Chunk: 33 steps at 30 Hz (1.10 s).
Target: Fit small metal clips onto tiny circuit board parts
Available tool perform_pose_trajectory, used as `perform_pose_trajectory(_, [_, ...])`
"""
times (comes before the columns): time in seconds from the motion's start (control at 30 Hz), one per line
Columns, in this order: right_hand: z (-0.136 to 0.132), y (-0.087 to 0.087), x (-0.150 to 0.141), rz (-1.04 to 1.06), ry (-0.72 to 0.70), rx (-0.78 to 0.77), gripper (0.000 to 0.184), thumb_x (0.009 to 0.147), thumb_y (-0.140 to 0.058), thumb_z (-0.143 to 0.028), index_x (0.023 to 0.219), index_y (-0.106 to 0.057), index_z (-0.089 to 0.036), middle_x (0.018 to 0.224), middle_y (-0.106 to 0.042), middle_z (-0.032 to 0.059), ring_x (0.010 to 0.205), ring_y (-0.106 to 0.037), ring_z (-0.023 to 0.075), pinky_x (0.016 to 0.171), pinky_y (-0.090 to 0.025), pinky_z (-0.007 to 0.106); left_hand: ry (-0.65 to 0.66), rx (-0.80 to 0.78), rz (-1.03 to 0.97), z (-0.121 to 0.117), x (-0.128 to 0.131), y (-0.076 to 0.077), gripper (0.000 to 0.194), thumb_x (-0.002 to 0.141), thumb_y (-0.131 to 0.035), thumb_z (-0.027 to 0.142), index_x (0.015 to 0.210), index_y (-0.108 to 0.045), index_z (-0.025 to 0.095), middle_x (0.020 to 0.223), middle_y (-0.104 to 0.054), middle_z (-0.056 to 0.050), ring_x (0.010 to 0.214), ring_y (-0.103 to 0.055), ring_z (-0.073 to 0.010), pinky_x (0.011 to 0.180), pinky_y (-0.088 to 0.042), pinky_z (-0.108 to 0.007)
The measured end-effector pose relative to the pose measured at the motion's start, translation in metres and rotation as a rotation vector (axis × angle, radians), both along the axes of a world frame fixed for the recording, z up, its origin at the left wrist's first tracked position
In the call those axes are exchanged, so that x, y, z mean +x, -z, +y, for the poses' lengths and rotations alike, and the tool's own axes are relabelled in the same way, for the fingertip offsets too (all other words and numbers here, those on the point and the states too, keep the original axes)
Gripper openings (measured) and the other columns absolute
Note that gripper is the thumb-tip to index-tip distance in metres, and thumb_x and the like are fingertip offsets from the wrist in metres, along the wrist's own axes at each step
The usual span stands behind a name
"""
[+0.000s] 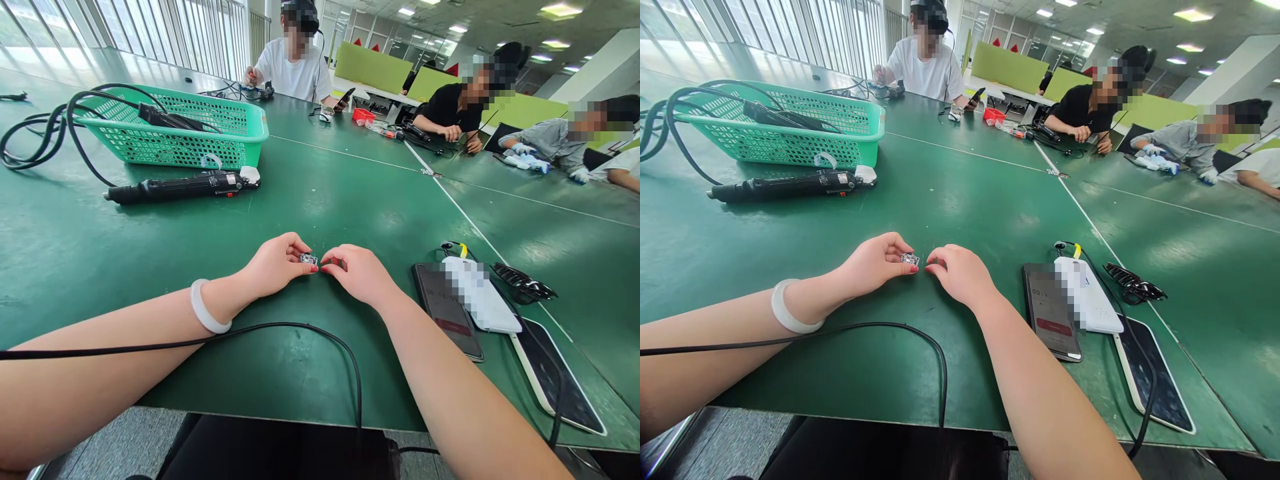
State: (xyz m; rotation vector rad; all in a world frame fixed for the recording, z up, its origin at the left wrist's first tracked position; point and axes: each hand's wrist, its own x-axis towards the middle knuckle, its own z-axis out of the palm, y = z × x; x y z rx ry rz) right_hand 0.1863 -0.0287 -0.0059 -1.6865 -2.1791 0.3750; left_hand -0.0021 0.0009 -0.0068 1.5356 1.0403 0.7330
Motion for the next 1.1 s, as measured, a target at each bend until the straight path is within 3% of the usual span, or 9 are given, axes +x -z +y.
perform_pose_trajectory(0.23, [0.001,0.004,0.003,0.005,-0.098,0.012,0.029,0.081,-0.043,-0.004,0.075,-0.065,-0.022,0.084,-0.062,0.0012,0.077,-0.055,0.0127,0.069,-0.04,0.027,-0.001,-0.002,0.002,-0.001,0.001,-0.001,0.03,0.061,-0.076,0.02,0.081,-0.054,0.017,0.071,-0.066,0.0,0.07,-0.064,-0.0138,0.07,-0.051,-0.03])
perform_pose_trajectory(0.3, [0.0,0.002,0.005,0.009,-0.069,0.024,0.028,0.082,-0.043,-0.005,0.077,-0.065,-0.022,0.084,-0.063,0.0016,0.076,-0.055,0.013,0.068,-0.04,0.027,0.0,-0.003,0.009,-0.001,0.0,-0.001,0.03,0.061,-0.076,0.019,0.081,-0.054,0.017,0.071,-0.066,0.0,0.07,-0.064,-0.0136,0.07,-0.051,-0.03])
perform_pose_trajectory(0.47, [-0.004,-0.004,0.0,0.012,0.02,-0.025,0.007,0.079,-0.06,-0.021,0.083,-0.065,-0.023,0.086,-0.064,0.0015,0.074,-0.055,0.0142,0.06,-0.039,0.027,0.006,0.0,0.01,0.001,0.0,0.002,0.031,0.062,-0.076,0.019,0.083,-0.054,0.017,0.076,-0.067,-0.001,0.072,-0.065,-0.014,0.071,-0.052,-0.031])
perform_pose_trajectory(0.73, [-0.002,-0.003,0.003,-0.006,0.053,-0.058,0.009,0.079,-0.06,-0.021,0.083,-0.068,-0.024,0.086,-0.064,0.0004,0.071,-0.055,0.0128,0.06,-0.04,0.027,0.007,0.001,0.025,0.0,0.001,0.001,0.03,0.063,-0.076,0.018,0.083,-0.053,0.017,0.078,-0.068,-0.002,0.073,-0.066,-0.014,0.071,-0.051,-0.03])
perform_pose_trajectory(0.97, [-0.003,-0.005,0.005,-0.084,0.118,-0.107,0.011,0.078,-0.058,-0.021,0.073,-0.067,-0.024,0.084,-0.066,-0.0005,0.071,-0.055,0.0135,0.06,-0.039,0.027,0.005,-0.002,0.042,-0.001,0.0,0.001,0.028,0.07,-0.071,0.028,0.086,-0.052,0.017,0.072,-0.069,-0.003,0.068,-0.066,-0.0152,0.068,-0.051,-0.032])
perform_pose_trajectory(1.1, [-0.003,-0.007,0.004,-0.113,0.141,-0.117,0.015,0.08,-0.055,-0.02,0.072,-0.067,-0.023,0.085,-0.066,-0.0001,0.072,-0.055,0.0138,0.06,-0.039,0.027,-0.003,0.091,0.069,-0.002,0.0,0.001,0.03,0.065,-0.074,0.028,0.084,-0.054,0.017,0.076,-0.068,-0.002,0.071,-0.066,-0.0152,0.069,-0.052,-0.031])
